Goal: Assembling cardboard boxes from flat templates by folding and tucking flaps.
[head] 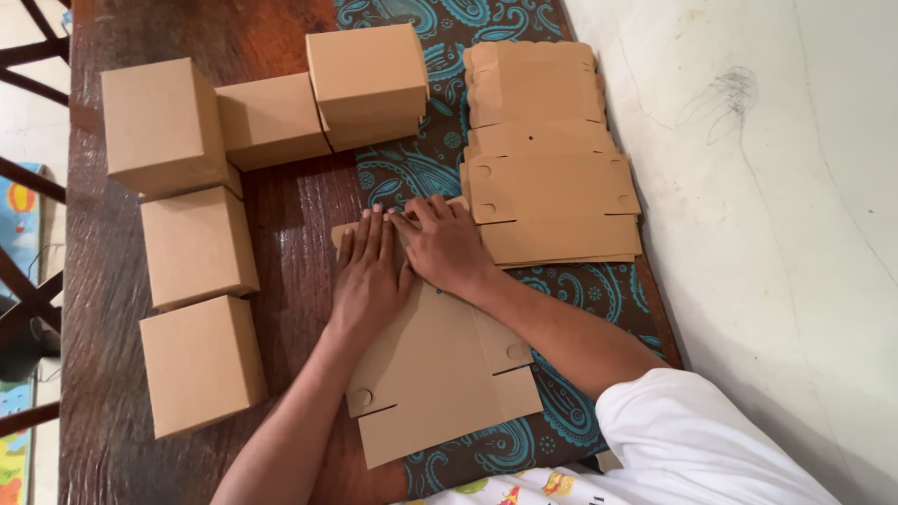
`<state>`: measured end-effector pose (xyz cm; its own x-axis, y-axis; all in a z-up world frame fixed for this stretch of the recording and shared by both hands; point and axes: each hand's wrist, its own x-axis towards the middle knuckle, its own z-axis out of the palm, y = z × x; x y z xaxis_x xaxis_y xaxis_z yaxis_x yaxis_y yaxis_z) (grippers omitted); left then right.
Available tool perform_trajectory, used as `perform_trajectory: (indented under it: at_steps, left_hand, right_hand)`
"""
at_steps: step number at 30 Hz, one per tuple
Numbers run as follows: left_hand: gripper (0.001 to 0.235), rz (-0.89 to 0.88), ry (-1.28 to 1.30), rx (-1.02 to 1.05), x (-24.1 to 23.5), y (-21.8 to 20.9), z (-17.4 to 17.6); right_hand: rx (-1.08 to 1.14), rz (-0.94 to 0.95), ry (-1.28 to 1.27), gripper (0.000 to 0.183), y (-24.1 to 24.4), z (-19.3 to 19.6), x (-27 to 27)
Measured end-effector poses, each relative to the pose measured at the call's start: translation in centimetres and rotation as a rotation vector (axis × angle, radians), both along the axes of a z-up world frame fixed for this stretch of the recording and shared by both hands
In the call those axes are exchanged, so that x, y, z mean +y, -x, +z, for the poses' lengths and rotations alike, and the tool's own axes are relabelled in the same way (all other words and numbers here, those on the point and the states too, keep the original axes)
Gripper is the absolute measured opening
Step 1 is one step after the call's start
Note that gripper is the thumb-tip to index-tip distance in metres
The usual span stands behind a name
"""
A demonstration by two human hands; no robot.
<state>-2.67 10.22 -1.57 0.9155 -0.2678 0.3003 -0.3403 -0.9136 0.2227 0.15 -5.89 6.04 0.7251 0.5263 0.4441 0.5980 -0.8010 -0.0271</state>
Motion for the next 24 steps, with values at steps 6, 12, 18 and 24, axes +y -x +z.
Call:
perform_trajectory:
  at_steps: [6,12,18,24]
  left_hand:
    - [0.083,0.029,-0.016,0.085,0.0,-0.1,0.0]
    - [0.088,0.065,-0.030,0.128,0.1,0.2,1.0]
    - [0.112,0.206,0.029,0.279,1.0,0.6,2.2]
    - [0.114,0.206,0.016,0.335,1.0,0.6,2.8]
  right_hand:
    - [-0.043,0.009,0.035,0.025,-0.6,-1.9,-0.2]
    - [-0.023,-0.007,0.078,0.026,0.1,-0.8,-0.2]
    - [0.223,-0.084,0.215,0.030,0.3,0.4,-1.9]
    - [0.228,-0.188,0.233,0.045,-0.7,-1.2,-5.1]
